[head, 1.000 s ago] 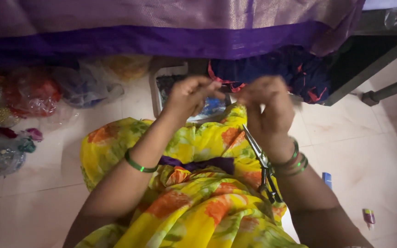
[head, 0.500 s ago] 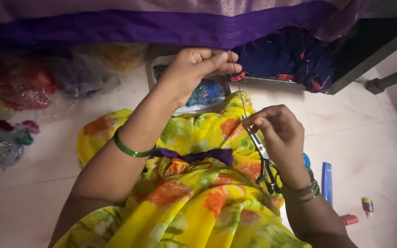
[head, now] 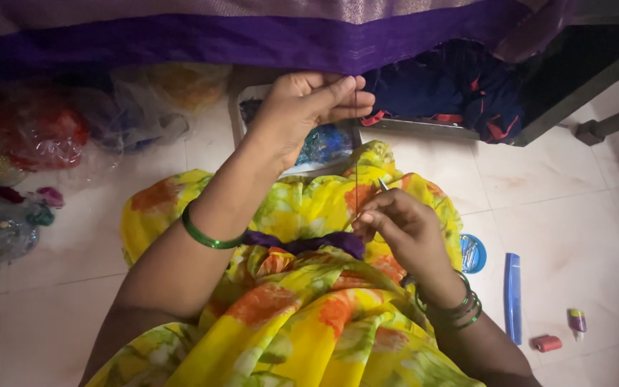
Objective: Making and cutting tassels on the edge of a saree using thread and scissors.
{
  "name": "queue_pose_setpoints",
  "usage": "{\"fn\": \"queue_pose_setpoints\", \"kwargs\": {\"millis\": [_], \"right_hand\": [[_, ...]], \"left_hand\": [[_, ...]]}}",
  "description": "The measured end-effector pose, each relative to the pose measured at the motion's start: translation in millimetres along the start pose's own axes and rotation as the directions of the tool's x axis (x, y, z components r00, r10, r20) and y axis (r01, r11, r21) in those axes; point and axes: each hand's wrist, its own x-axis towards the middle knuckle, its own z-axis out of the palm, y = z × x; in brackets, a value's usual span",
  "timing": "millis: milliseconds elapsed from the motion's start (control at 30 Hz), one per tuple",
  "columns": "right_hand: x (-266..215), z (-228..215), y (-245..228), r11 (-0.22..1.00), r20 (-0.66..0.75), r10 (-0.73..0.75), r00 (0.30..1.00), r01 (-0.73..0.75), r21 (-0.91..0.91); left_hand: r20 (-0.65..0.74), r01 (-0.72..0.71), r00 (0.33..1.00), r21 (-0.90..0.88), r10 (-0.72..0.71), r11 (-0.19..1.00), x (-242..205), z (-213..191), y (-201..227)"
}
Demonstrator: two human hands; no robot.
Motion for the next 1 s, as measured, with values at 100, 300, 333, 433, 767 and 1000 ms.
{"fn": "queue_pose_setpoints", "kwargs": {"millis": [100,300,333,433,767,1000], "right_hand": [[3,4,-9,0.998,0.005,0.038,0.999,-0.037,-0.047],[31,-1,-54,0.946,-0.082,-0.235,0.969,0.208,-0.249],[38,-1,-63,0.875,-0.09,-0.36,0.929,0.303,-0.377],[59,4,-81,0.686,-0.073,-0.559,0.826,0.411,-0.6],[109,33,-84,0.458,0.002,-0.721,0.693,0.479,-0.749],[112,36,-90,0.342,0.092,-0.792,0.603,0.564,-0.751]], "left_hand": [[0.022,0.005,1.0,-0.01,-0.005,1.0,1,0,-4],[0.029,0.047,0.999,-0.204,-0.042,0.978,-7,3,-11],[0.016,0.075,0.997,-0.241,-0.073,0.968,-9,4,-11],[0.004,0.064,0.998,-0.301,-0.066,0.951,-12,2,-17],[-0.166,-0.026,0.986,-0.038,0.019,0.999,-24,2,-23],[-0.238,-0.228,0.928,0.243,0.286,0.943,-32,15,-7]]}}
